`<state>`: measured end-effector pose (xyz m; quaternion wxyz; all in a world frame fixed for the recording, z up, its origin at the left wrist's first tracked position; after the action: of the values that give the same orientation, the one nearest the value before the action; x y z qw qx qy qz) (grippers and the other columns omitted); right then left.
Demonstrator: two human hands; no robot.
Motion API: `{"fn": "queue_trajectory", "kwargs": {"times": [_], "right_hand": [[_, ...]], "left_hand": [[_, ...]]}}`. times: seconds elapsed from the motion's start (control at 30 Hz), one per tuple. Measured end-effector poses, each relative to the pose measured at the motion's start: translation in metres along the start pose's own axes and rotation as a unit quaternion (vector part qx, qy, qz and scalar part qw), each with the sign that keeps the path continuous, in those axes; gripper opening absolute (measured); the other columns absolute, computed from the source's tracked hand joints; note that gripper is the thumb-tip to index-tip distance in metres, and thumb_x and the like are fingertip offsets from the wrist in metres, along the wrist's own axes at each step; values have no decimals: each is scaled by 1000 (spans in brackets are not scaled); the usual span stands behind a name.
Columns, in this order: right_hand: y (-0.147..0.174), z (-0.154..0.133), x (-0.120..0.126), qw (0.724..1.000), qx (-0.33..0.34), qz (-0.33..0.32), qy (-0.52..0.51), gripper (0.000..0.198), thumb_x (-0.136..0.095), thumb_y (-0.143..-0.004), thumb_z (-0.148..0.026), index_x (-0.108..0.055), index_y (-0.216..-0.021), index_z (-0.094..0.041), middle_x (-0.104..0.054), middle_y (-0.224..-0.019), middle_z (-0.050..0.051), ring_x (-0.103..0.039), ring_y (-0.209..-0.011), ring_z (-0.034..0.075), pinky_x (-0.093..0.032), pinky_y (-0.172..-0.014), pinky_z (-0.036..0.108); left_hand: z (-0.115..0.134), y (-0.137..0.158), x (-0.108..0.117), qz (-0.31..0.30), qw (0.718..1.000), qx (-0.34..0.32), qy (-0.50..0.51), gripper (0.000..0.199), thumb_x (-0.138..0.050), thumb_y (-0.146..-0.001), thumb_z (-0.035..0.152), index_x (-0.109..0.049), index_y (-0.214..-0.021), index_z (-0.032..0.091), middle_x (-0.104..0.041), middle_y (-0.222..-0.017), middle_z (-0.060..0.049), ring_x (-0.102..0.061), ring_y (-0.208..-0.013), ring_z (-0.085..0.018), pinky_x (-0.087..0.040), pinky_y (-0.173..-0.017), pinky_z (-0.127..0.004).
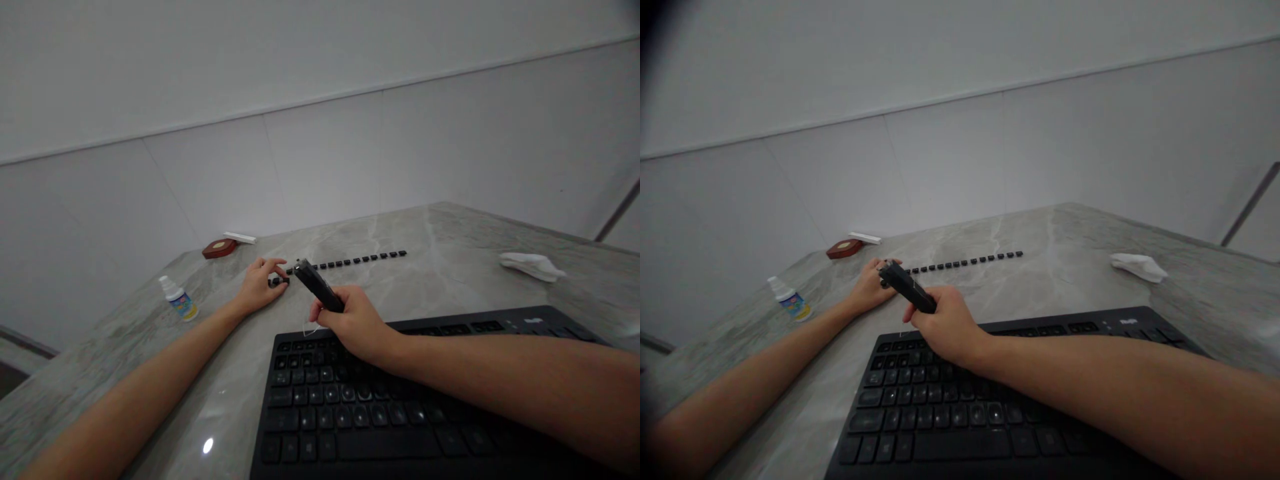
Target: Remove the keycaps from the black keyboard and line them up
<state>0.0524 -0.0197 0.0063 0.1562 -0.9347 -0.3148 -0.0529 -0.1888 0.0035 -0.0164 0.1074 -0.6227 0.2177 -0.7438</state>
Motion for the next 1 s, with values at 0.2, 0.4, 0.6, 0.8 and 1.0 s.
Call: {"fn": "queue_trajectory", "kwargs": {"times": [0.2, 0.4, 0.6, 0.8, 1.0], "right_hand": [[0, 1, -1, 1000, -4, -4, -3, 17, -53, -67, -5, -63, -59, -16, -45, -50, -4, -41, -54, 11, -30, -56, 26], [0, 2, -1, 1000, -1, -2, 2, 17, -54, -68, -6, -64, -60, -16, -44, -50, -4, -40, -53, 11, -29, -55, 26], [0, 2, 0, 1000, -2, -2, 3, 17, -54, -68, -6, -64, -60, -16, -45, -51, -4, -41, -54, 11, -30, -56, 26], [0, 2, -1, 1000, -7, -7, 4, 18, -53, -68, -4, -64, -60, -16, -44, -50, -4, -41, -54, 11, -30, -56, 25], [-1, 3, -1, 1000, -7, -3, 3, 18, -53, -67, -4, -64, -60, -16, -46, -51, -4, -42, -55, 11, -31, -56, 26]], "left_hand": [[1, 0, 1, 16, 1000, 11, 4, 44, -63, -75, 23, -57, -119, 20, -70, -107, -5, -54, -97, -28, -42, -91, -42], [1, 0, 1, 17, 1000, 4, 0, 43, -61, -75, 20, -58, -118, 19, -69, -108, -4, -52, -93, -26, -43, -89, -40], [1, -1, 1, 16, 1000, 1, 9, 42, -61, -74, 17, -59, -115, 19, -70, -105, -4, -53, -92, -26, -44, -88, -40], [0, -1, 1, 19, 1000, 6, 11, 40, -61, -72, 17, -61, -112, 20, -71, -102, -3, -54, -90, -24, -45, -87, -39], [-2, -2, -2, 18, 1000, -1, 9, 38, -61, -74, 19, -63, -111, 20, -71, -102, -4, -53, -90, -24, -46, -86, -39]]}}
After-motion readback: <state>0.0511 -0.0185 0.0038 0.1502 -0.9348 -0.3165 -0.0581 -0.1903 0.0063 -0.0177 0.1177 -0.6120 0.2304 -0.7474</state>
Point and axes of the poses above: each hand's wrist, its own y-axis away from the middle knuckle, its own x-axis out of the back of the hand, z = x × y, the point moved 3 cm from there along -y, towards the middle knuckle
